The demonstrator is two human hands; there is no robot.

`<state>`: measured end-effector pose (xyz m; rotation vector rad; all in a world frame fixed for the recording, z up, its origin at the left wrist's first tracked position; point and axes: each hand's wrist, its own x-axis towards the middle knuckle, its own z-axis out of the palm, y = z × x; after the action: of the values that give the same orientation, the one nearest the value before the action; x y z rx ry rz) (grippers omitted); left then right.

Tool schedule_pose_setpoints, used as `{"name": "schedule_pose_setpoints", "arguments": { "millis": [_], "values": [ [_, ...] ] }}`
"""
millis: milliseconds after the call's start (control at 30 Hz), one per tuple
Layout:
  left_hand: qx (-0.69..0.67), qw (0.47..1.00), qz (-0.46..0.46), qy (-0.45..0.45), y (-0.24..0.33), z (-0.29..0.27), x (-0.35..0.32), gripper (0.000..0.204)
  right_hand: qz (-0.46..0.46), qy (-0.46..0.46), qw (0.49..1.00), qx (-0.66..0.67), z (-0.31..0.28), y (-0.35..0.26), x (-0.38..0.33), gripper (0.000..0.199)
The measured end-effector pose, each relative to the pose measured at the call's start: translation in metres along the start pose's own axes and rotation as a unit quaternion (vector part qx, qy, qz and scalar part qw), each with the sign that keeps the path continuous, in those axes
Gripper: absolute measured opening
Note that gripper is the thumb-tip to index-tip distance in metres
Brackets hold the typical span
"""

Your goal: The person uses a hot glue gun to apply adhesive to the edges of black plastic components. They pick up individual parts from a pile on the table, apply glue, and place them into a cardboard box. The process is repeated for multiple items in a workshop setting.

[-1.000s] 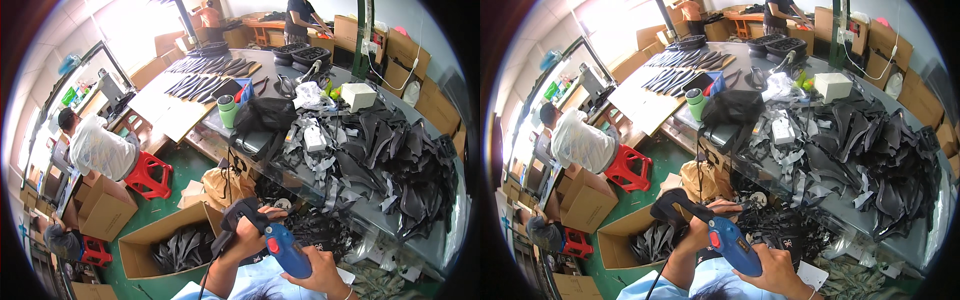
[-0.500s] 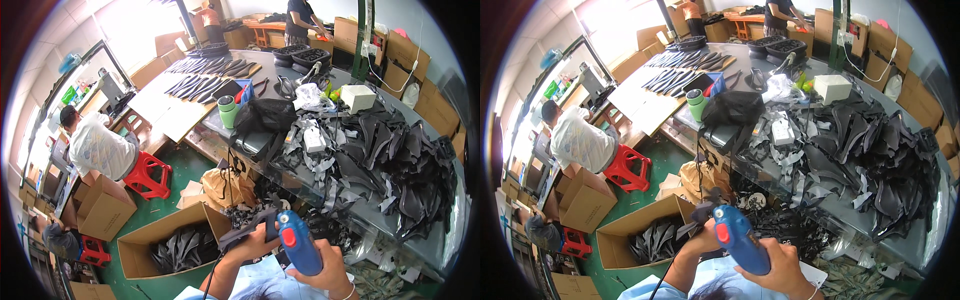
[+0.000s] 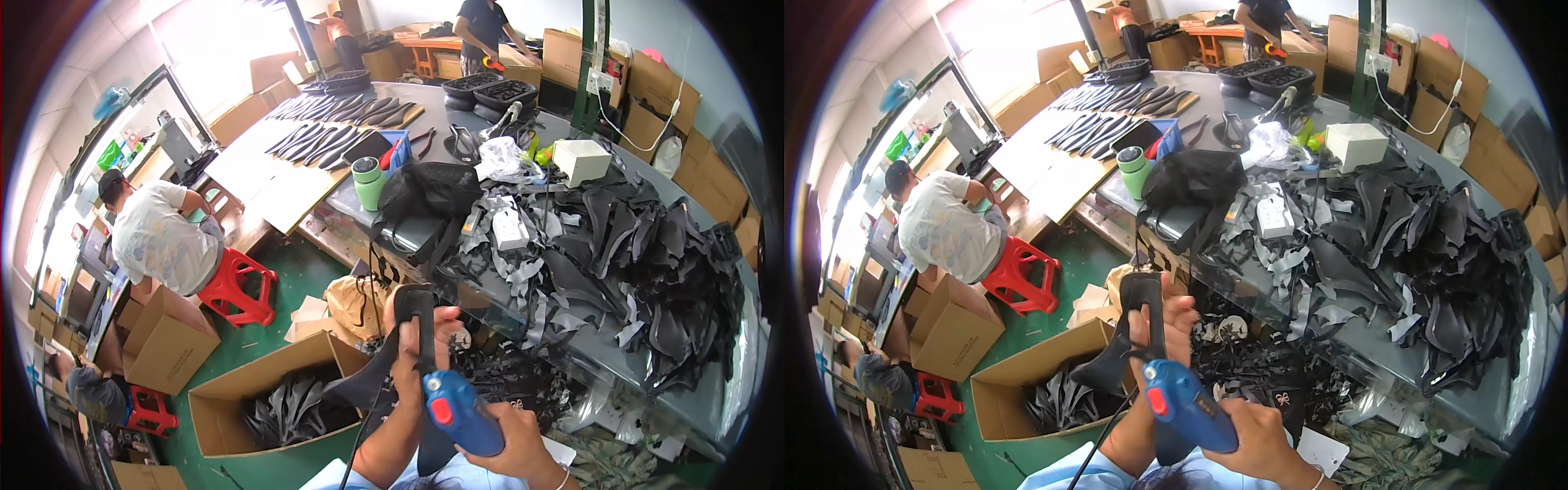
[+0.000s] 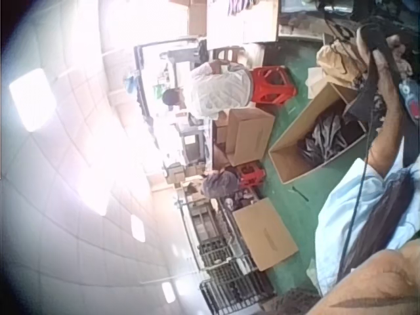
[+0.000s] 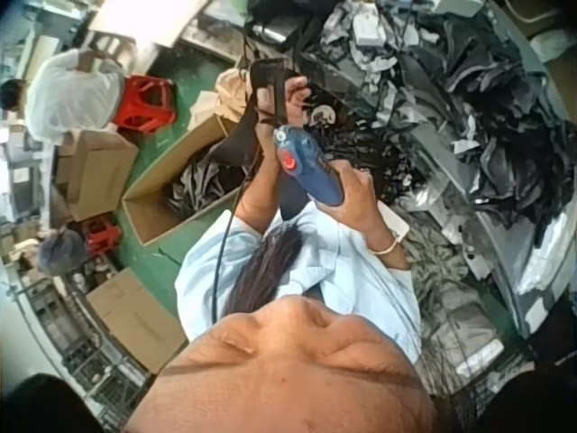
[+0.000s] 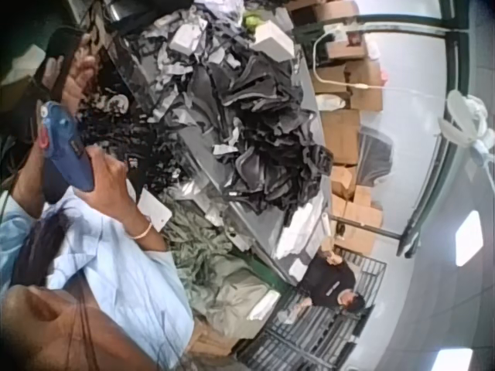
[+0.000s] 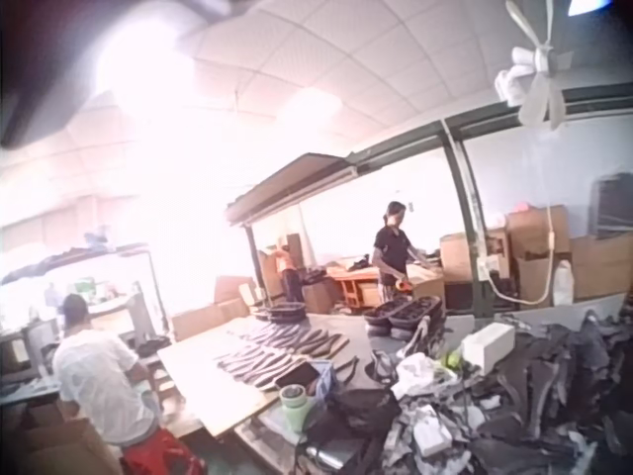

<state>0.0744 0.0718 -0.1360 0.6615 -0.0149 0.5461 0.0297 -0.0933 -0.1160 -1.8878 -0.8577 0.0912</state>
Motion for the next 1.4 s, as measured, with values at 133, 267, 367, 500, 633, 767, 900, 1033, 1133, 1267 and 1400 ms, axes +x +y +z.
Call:
{"name": "schedule_pose_setpoints", "arguments": {
  "millis": [133, 267, 367, 500, 633, 767, 900, 1033, 1133, 1267, 1400],
  "values": [
    [0.034, 0.998, -0.032, 0.037, 0.022, 0.003, 0.008, 0.029, 0.041, 0.009, 0.994, -0.1, -0.007, 0.003, -0.006, 0.055],
    [0.097, 0.994, -0.048, -0.02, 0.037, -0.007, 0.0, 0.029, 0.081, 0.036, 0.986, -0.14, -0.017, 0.01, -0.009, 0.056],
    [0.139, 0.987, -0.059, -0.059, 0.044, -0.013, -0.005, 0.03, 0.076, 0.018, 0.985, -0.153, -0.016, 0.012, -0.011, 0.056],
    [0.161, 0.982, -0.063, -0.071, 0.045, -0.018, -0.011, 0.032, 0.082, 0.007, 0.987, -0.141, -0.013, 0.008, -0.008, 0.055],
    [0.176, 0.98, -0.07, -0.069, 0.048, -0.017, -0.014, 0.032, 0.077, 0.0, 0.989, -0.128, -0.012, 0.007, -0.006, 0.054],
    [0.194, 0.976, -0.07, -0.072, 0.048, -0.015, -0.016, 0.029, 0.072, 0.001, 0.991, -0.116, -0.013, 0.006, -0.006, 0.053],
    [0.232, 0.964, -0.096, -0.085, 0.054, -0.012, -0.017, 0.026, 0.061, 0.0, 0.991, -0.121, -0.014, 0.006, -0.005, 0.052],
    [0.253, 0.949, -0.149, -0.115, 0.057, -0.013, -0.013, 0.024, 0.053, 0.006, 0.992, -0.118, -0.014, 0.011, -0.006, 0.052],
    [0.289, 0.926, -0.219, -0.104, 0.055, -0.01, -0.008, 0.025, 0.069, 0.025, 0.989, -0.126, -0.015, 0.019, -0.009, 0.056],
    [0.205, 0.941, -0.27, -0.002, 0.054, -0.015, 0.003, 0.031, 0.094, 0.031, 0.981, -0.168, -0.023, 0.027, -0.015, 0.056],
    [0.216, 0.9, -0.376, -0.055, 0.062, -0.015, 0.013, 0.033, 0.077, 0.002, 0.978, -0.195, -0.033, 0.032, -0.02, 0.048]
  ]
}}
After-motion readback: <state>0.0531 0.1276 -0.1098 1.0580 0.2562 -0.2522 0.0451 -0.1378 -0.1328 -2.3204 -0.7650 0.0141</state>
